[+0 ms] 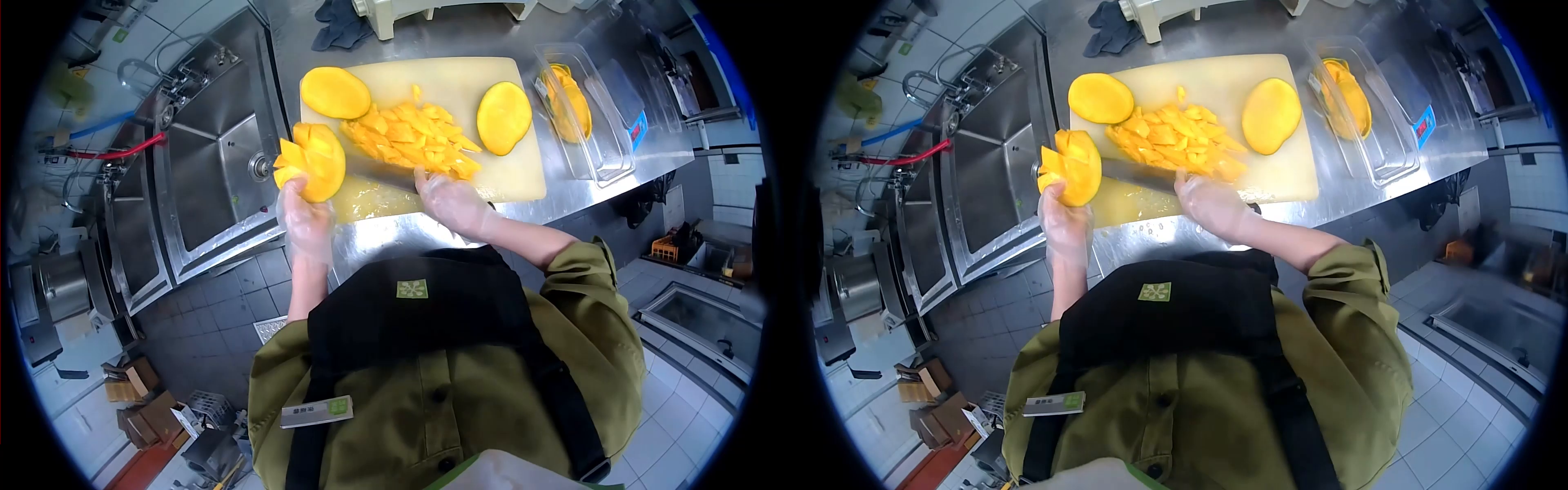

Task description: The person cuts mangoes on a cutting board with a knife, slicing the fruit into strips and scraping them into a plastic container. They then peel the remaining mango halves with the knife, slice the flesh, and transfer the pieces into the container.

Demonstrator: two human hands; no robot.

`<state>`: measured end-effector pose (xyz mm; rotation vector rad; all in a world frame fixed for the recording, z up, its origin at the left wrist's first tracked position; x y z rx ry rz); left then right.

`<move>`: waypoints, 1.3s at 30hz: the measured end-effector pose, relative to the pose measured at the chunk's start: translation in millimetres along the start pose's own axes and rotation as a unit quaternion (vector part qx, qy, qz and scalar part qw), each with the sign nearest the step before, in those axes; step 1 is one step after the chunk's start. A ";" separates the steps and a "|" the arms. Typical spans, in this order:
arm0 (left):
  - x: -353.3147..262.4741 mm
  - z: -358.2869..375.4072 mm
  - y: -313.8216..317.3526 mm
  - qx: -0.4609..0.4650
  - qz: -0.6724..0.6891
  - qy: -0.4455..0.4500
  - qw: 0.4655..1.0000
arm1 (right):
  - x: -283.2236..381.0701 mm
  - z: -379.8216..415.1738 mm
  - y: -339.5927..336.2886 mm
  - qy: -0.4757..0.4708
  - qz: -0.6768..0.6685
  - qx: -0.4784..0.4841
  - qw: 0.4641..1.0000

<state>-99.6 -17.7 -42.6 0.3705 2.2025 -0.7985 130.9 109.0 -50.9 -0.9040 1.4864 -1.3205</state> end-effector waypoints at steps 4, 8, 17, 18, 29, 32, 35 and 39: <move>6.9 6.3 7.4 -0.095 0.259 -0.308 0.911 | -30.0 -0.3 -18.7 0.165 -0.382 0.134 0.900; -64.0 -17.1 21.5 -0.144 0.353 -0.413 0.827 | -45.9 25.8 -78.5 0.192 -0.325 0.035 0.925; -102.0 -6.4 78.6 -0.062 0.327 -0.525 0.783 | -53.5 13.6 -112.9 -0.027 -0.175 -0.046 0.983; -107.0 -6.1 85.0 -0.078 0.350 -0.515 0.779 | -58.3 14.1 -112.3 -0.040 -0.174 -0.051 0.983; -132.4 -13.9 115.6 -0.092 0.348 -0.456 0.814 | -66.0 15.7 -65.8 0.016 -0.132 -0.050 0.990; -138.1 -8.3 126.2 -0.109 0.305 -0.468 0.822 | -66.0 5.0 -62.5 0.015 -0.121 -0.058 0.991; -116.9 10.2 139.6 -0.076 0.266 -0.444 0.852 | -70.5 -1.9 -52.3 -0.007 -0.150 -0.075 0.986; -113.6 16.5 128.9 -0.025 0.232 -0.456 0.859 | -68.7 -5.1 -41.0 -0.004 -0.144 -0.061 0.988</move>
Point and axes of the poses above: each hand's wrist, its own z-axis away from the middle knuckle, its own y-axis out of the palm, x = y × z, the point moved 4 cm from there along -z, towards the middle knuckle, and after that the axes turned 9 degrees about z, right-handed, at the moved point
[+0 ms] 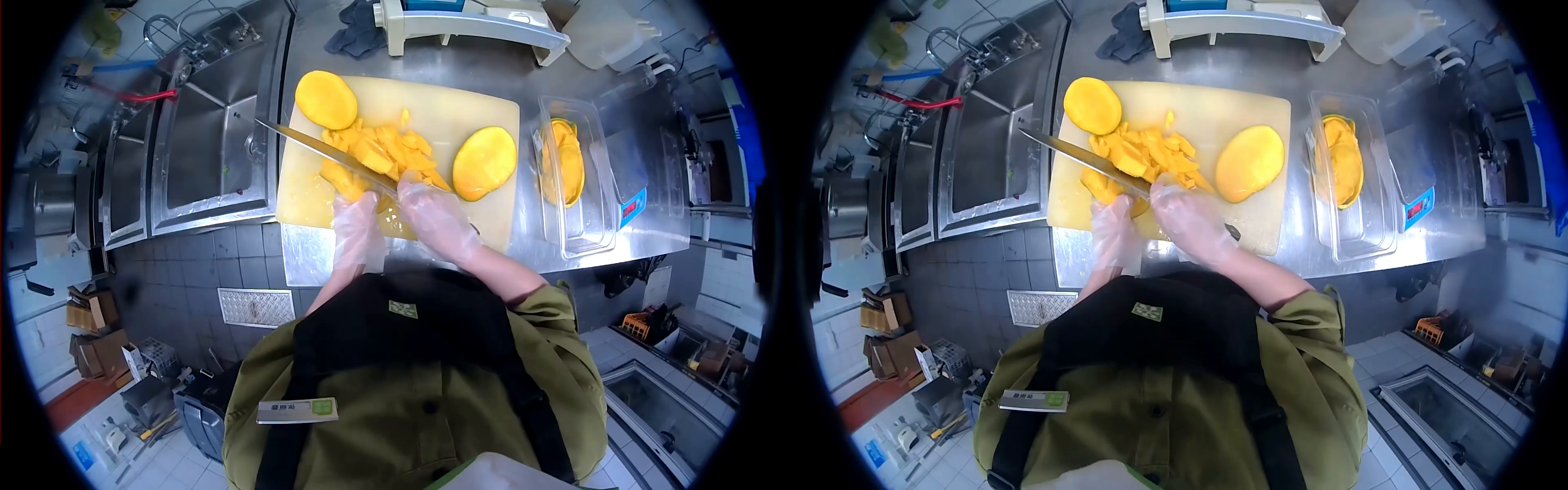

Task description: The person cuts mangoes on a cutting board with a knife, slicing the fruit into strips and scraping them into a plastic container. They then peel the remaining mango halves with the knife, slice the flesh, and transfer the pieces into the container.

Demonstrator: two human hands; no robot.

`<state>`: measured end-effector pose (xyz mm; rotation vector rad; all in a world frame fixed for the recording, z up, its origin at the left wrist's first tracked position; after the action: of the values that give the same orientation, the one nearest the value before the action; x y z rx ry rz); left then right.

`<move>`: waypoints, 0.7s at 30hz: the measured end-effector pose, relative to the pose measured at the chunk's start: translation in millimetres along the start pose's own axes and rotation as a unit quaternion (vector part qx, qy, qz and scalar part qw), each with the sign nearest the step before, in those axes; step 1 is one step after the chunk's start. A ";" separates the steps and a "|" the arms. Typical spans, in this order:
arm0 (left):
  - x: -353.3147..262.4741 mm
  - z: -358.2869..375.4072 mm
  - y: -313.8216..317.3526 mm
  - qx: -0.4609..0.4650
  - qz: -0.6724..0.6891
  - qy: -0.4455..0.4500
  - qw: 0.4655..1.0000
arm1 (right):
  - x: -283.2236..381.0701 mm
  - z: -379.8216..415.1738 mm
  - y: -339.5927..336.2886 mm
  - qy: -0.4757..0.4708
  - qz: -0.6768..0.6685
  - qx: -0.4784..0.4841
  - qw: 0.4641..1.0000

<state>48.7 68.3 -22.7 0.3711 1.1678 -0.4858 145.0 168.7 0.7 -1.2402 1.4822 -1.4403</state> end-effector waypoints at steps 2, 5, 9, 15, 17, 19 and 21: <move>-2.7 5.6 -1.1 -0.030 0.068 -0.050 0.996 | 1.6 -1.3 1.0 0.000 -0.028 -0.004 1.000; 1.7 7.5 -3.3 -0.044 0.144 -0.053 0.987 | -0.3 -4.4 16.7 0.005 -0.026 -0.013 1.000; 19.8 2.6 -14.6 -0.019 0.092 -0.007 0.996 | -8.1 -7.3 23.3 0.009 -0.089 -0.018 0.996; 48.6 -13.2 -44.1 0.053 -0.204 0.205 0.956 | -15.1 -12.1 27.1 -0.007 -0.116 0.020 0.993; 48.2 -14.8 -52.0 0.077 -0.252 0.293 0.919 | -18.6 -14.1 33.4 -0.035 -0.163 0.006 0.986; 36.0 -10.1 -54.8 0.090 -0.283 0.384 0.874 | -21.8 -13.9 33.3 -0.040 -0.172 0.005 0.984; 39.1 -14.9 -58.1 0.083 -0.181 0.320 0.926 | -27.8 -14.4 35.0 -0.054 -0.172 0.011 0.984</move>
<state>17.6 20.6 -66.2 0.4816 1.8548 -0.8268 133.9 196.5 -35.6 -1.5925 1.2180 -1.5749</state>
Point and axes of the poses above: each hand's wrist, its own z-axis away from the middle knuckle, its own y-axis out of the palm, x = y × z, the point moved 4 cm from there along -z, towards the middle knuckle, and after that the axes turned 9 degrees about z, right-handed, at the moved point
